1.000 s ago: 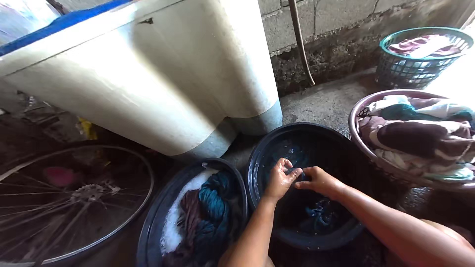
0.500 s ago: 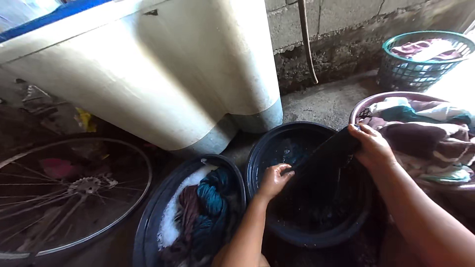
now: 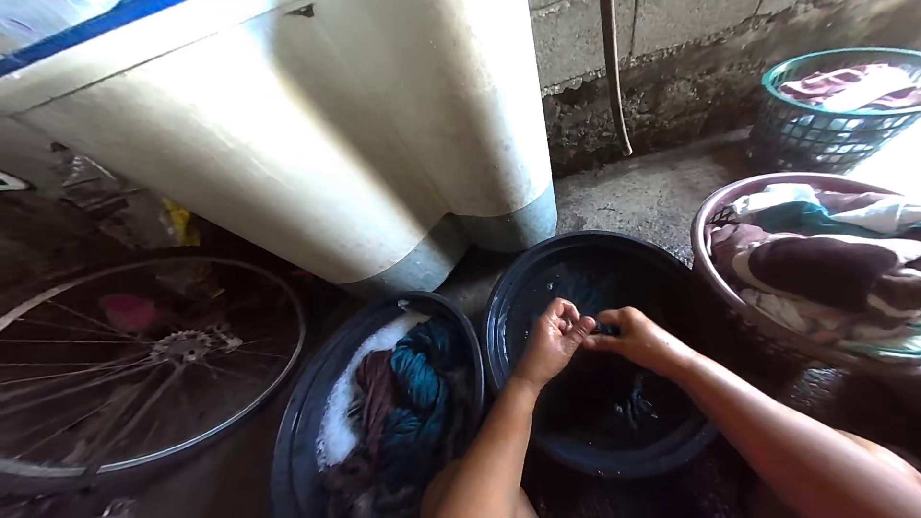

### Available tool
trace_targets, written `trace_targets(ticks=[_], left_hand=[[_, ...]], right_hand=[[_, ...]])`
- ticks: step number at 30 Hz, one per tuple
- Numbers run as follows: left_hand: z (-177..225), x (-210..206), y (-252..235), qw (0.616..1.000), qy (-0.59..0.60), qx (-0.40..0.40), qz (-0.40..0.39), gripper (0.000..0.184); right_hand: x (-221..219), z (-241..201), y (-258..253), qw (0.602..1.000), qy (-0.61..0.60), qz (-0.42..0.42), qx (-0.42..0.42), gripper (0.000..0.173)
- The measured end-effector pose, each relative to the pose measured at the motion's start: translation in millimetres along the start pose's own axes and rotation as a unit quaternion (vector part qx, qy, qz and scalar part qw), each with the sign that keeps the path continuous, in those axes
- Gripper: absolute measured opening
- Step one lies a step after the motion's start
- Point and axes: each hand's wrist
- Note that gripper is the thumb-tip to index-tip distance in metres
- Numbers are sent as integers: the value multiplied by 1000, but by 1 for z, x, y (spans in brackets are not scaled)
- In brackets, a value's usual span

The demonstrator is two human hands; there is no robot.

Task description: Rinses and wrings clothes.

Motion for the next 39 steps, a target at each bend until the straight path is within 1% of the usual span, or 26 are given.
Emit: trace_targets(ticks=[2, 3, 5, 7, 10, 12, 14, 16, 18, 19, 20, 21, 22, 23, 25, 26, 27, 28, 29, 30, 32, 34, 35, 38, 39], left_hand=[[-5, 5, 0, 999, 4, -22, -42, 21], [-7, 6, 0, 997, -30, -18, -70, 27], [-11, 7, 2, 983, -127, 28, -131, 36], [-18, 5, 3, 972, -175, 51, -151, 38], [-20, 10, 4, 981, -157, 44, -109, 33], [-19, 15, 4, 978, -184, 57, -75, 31], [-10, 24, 1, 957, -259, 120, -42, 31], [1, 34, -4, 909, -351, 224, -9, 30], [5, 43, -6, 858, -400, 320, -23, 30], [4, 44, -7, 850, -401, 339, -35, 35], [1, 41, -7, 855, -393, 335, -51, 42], [-2, 36, -6, 872, -372, 311, -72, 52], [-4, 29, -5, 894, -344, 271, -89, 61], [-7, 20, -4, 924, -303, 215, -94, 71], [-13, -1, -2, 977, -173, 93, -78, 93], [-13, -12, -2, 990, -110, 49, -66, 101], [-11, -19, -3, 996, -69, 23, -59, 106], [-8, -22, -3, 997, -51, 20, -60, 109], [-4, -22, -4, 996, -47, 39, -59, 107], [0, -21, -4, 995, -53, 67, -54, 101], [5, -17, -5, 991, -39, 114, -65, 79], [6, -14, -3, 989, -30, 121, -78, 57], [4, -17, -2, 989, -41, 120, -73, 51], [4, -29, 1, 989, -82, 121, -34, 49], [7, -32, 0, 986, -95, 133, -16, 41]], right_hand=[[15, -7, 1, 995, -13, 41, 84, 20], [23, -10, 1, 990, -27, 68, 122, 19], [39, -14, 4, 977, -66, 132, 154, 12], [57, -16, 10, 968, -97, 182, 145, 8], [71, -10, 15, 968, -103, 218, 67, 6], [69, -7, 15, 971, -78, 224, 17, 5], [66, -4, 13, 972, -49, 228, 2, 10], [69, -3, 12, 971, -41, 237, -6, 21], [76, -5, 14, 968, -59, 241, -25, 27], [78, -7, 14, 968, -82, 234, -35, 30], [79, -9, 14, 969, -103, 222, -42, 33], [78, -9, 14, 971, -117, 204, -47, 34], [73, -10, 12, 974, -125, 183, -52, 32], [65, -11, 9, 978, -122, 160, -55, 28], [43, -10, 3, 992, -60, 107, -43, 31], [31, -11, 1, 996, -10, 81, -27, 32], [20, -10, 0, 997, 42, 59, 2, 32], [10, -9, 0, 994, 92, 48, 43, 32], [4, -8, 1, 986, 132, 51, 92, 31], [2, -6, 1, 975, 161, 63, 139, 29], [5, -4, 1, 960, 183, 94, 192, 26], [10, -3, 1, 961, 162, 107, 195, 25], [9, -3, 0, 961, 152, 113, 201, 23], [1, 0, -4, 953, 141, 120, 238, 18], [-3, 1, -5, 953, 132, 121, 245, 16]])
Point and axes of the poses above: each hand's wrist, its own y-axis away from the middle knuckle, its own x-axis out of the back of the hand, z = x × y, and after that the axes turned 7 degrees about -y, right-handed
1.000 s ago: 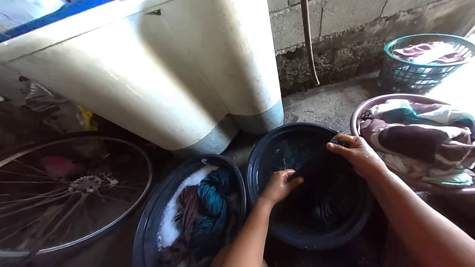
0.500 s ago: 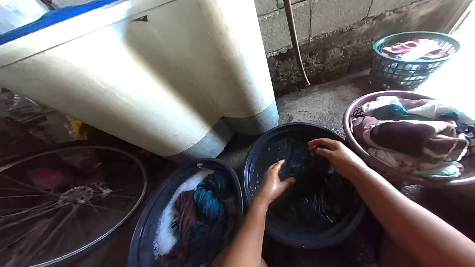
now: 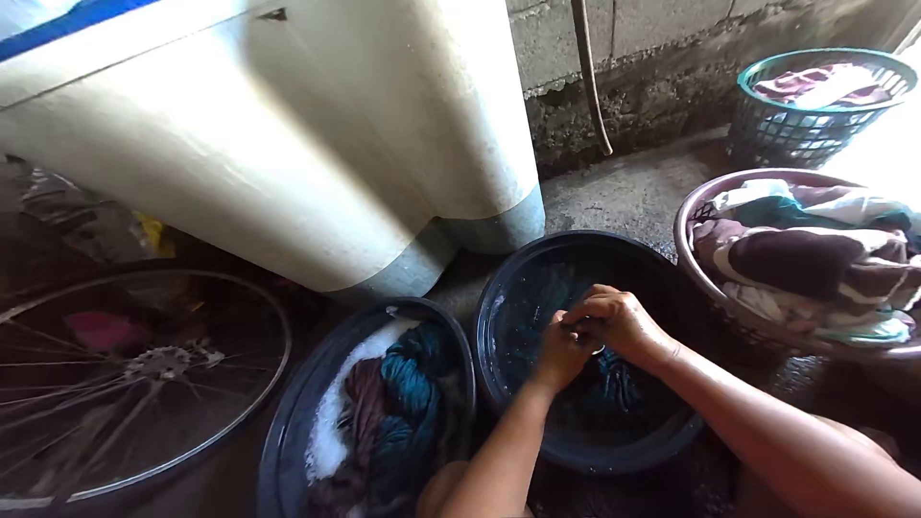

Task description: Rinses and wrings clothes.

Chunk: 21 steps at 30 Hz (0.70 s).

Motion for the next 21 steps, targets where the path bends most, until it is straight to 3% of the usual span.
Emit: trace_targets(ticks=[2, 5, 6, 12, 16, 19, 21], left_hand=[[2, 1, 0, 1000, -1, -2, 30, 25], [-11, 3, -3, 985, 54, -110, 122, 14], [-13, 5, -4, 978, 72, -128, 150, 14], [-6, 28, -6, 953, 84, -181, 228, 16], [-7, 50, -7, 939, 96, -160, 288, 21], [-9, 60, -7, 932, 86, -138, 324, 23], [-9, 55, -5, 939, 96, -134, 303, 23]], right_hand=[[-1, -3, -1, 999, -22, -4, -40, 17], [14, 1, -5, 983, -58, -45, -167, 57], [16, 9, -3, 976, -61, -63, -202, 62], [-22, 63, 32, 936, 10, -229, -266, 49], [-30, 75, 38, 914, 30, -277, -294, 25], [-36, 74, 39, 915, 1, -241, -323, 35], [-45, 68, 38, 926, -9, -213, -313, 48]])
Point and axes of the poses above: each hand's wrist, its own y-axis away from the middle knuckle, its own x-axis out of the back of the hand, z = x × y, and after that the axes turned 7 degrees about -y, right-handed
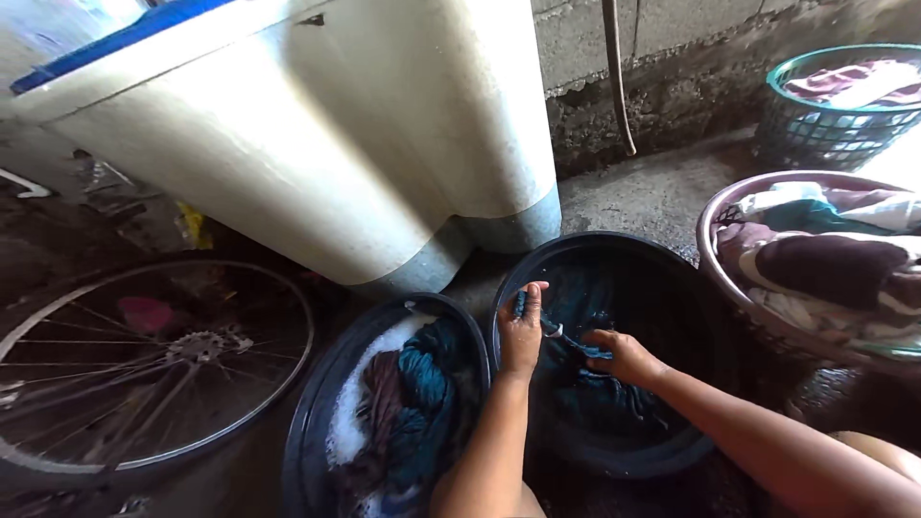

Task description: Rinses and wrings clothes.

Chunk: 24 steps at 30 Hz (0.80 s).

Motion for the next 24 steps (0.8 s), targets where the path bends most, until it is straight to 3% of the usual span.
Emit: trace_targets(ticks=[2, 4, 7, 11, 13, 16, 19, 24], left_hand=[[5, -9, 9, 999, 17, 8, -45, 24], [9, -16, 15, 997, 39, 7, -68, 24], [12, -1, 5, 999, -6, 32, -24, 27], [6, 31, -15, 992, -58, 104, 50, 31], [3, 36, -15, 993, -52, 106, 21, 26], [-3, 34, -11, 993, 3, 78, -83, 16], [-3, 32, -8, 981, 56, 86, -164, 30], [5, 36, -10, 962, 75, 146, -217, 28]], right_hand=[[-8, -8, -1, 1000, 13, 4, 17, 49], [-13, -13, 0, 999, 35, -3, 25, 34], [3, -23, -2, 999, 12, 21, 20, 25], [51, -46, 10, 985, -35, 148, 82, 26], [73, -61, 20, 970, -50, 210, 112, 24], [90, -63, 25, 931, -141, 286, 176, 17], [95, -61, 28, 907, -270, 278, 167, 11], [97, -56, 33, 899, -294, 293, 138, 13]])
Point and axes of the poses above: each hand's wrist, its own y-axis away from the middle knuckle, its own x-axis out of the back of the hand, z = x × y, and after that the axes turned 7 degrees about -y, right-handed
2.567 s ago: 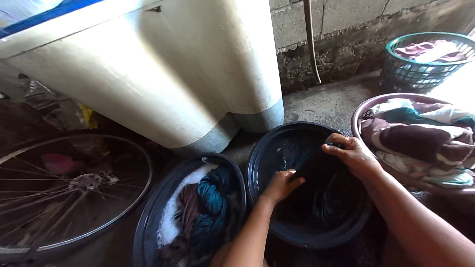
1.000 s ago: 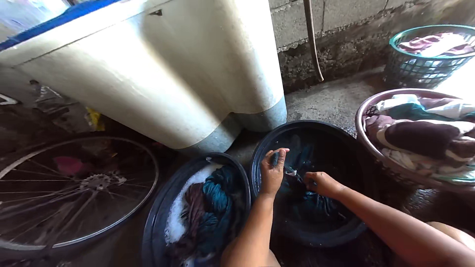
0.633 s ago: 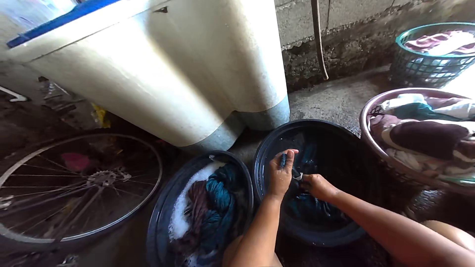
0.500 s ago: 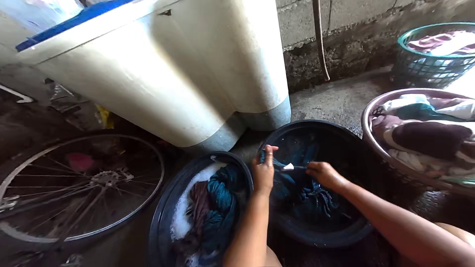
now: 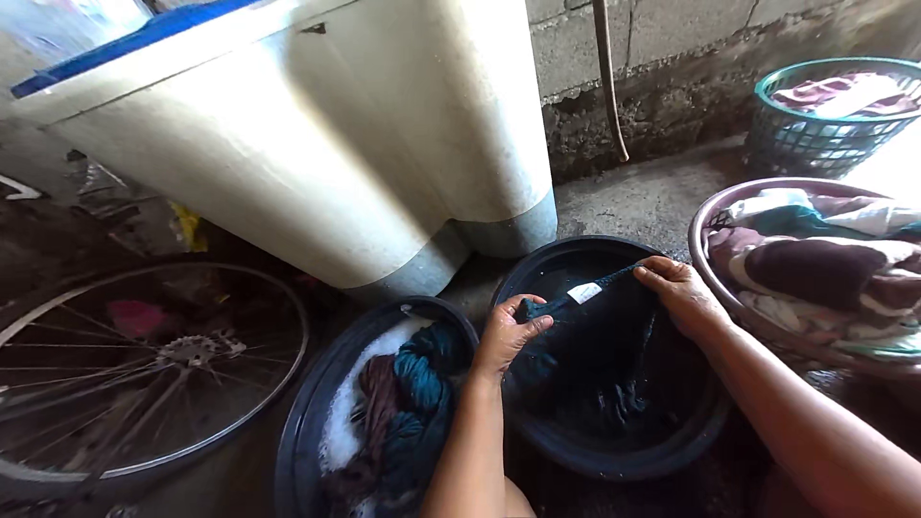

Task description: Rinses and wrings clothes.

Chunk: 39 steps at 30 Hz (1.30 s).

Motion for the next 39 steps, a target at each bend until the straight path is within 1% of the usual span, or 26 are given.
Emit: trace_targets(ticks=[3, 7, 9, 11, 12, 13, 15, 16, 17, 18, 19, 20, 21, 22, 23, 24, 26, 27, 28, 30, 32, 34, 35, 37, 38, 39], left_hand=[[-1, 0, -1, 1000, 12, -5, 8, 24], [-3, 2, -1, 998, 57, -18, -17, 26], [-2, 2, 0, 997, 77, -8, -32, 29], [-1, -2, 0, 996, 79, 8, -38, 29], [-3, -7, 0, 997, 64, 3, -42, 27], [-6, -16, -1, 998, 33, -13, -45, 24], [-14, -38, -2, 996, -54, -49, -51, 21], [-17, -51, -1, 994, -85, -49, -52, 22], [-19, -61, 0, 993, -96, -36, -50, 25], [-22, -70, 1, 994, -98, -22, -42, 27], [-22, -74, 2, 995, -96, -11, -30, 30], [-23, -77, 2, 996, -92, -7, -18, 31], [-24, -77, 2, 997, -81, -10, -9, 32], [-24, -77, 3, 998, -65, -17, -14, 36], [-21, -75, 4, 998, -48, -19, -38, 42], [-19, -73, 5, 996, -30, -12, -82, 49], [-19, -74, 7, 985, -33, 4, -171, 55], [-23, -75, 7, 977, -71, 3, -200, 50], [-29, -77, 7, 969, -125, -8, -214, 39], [-43, -77, 7, 941, -244, -51, -229, 31], [-52, -70, 5, 915, -309, -50, -255, 31], [-48, -59, -2, 894, -351, -18, -278, 32], [-42, -52, -5, 890, -362, 5, -277, 34], [-33, -41, -7, 928, -309, 5, -208, 33], [-30, -39, -6, 952, -257, -24, -161, 29], [-25, -41, -5, 970, -199, -57, -127, 25]], right_hand=[[2, -4, 1, 1000, -3, 12, -9, 13], [4, -3, -1, 999, -5, 33, -19, 15], [7, -6, -3, 996, 75, 38, -37, 15], [9, -11, -4, 969, 240, -16, -55, 15], [9, -12, -4, 952, 294, -72, -51, 27], [5, -9, -2, 943, 305, -132, -36, 47], [-15, -2, 9, 936, 255, -241, 0, 88], [-28, 1, 16, 931, 228, -285, 2, 103], [-40, 6, 23, 924, 215, -318, -4, 112], [-48, 10, 27, 914, 221, -339, -18, 114], [-53, 12, 29, 905, 243, -347, -33, 111], [-54, 12, 28, 896, 273, -346, -46, 101], [-53, 11, 27, 887, 310, -338, -50, 81], [-50, 9, 25, 875, 351, -331, -49, 51], [-45, 4, 22, 861, 386, -328, -42, 28], [-40, -1, 19, 856, 402, -323, -32, 19], [-30, -16, 16, 884, 365, -291, 16, 21], [-25, -25, 16, 903, 333, -268, 49, 21], [-20, -35, 15, 919, 303, -242, 77, 20], [-8, -53, 15, 937, 262, -188, 134, 18], [12, -64, 12, 943, 232, -131, 198, 13], [36, -73, 8, 957, 150, -77, 237, 7], [47, -75, 6, 966, 84, -49, 241, 11], [55, -74, 2, 976, -56, 30, 210, 16], [50, -68, 0, 977, -114, 85, 159, 15], [42, -57, -3, 977, -149, 129, 80, 13]])
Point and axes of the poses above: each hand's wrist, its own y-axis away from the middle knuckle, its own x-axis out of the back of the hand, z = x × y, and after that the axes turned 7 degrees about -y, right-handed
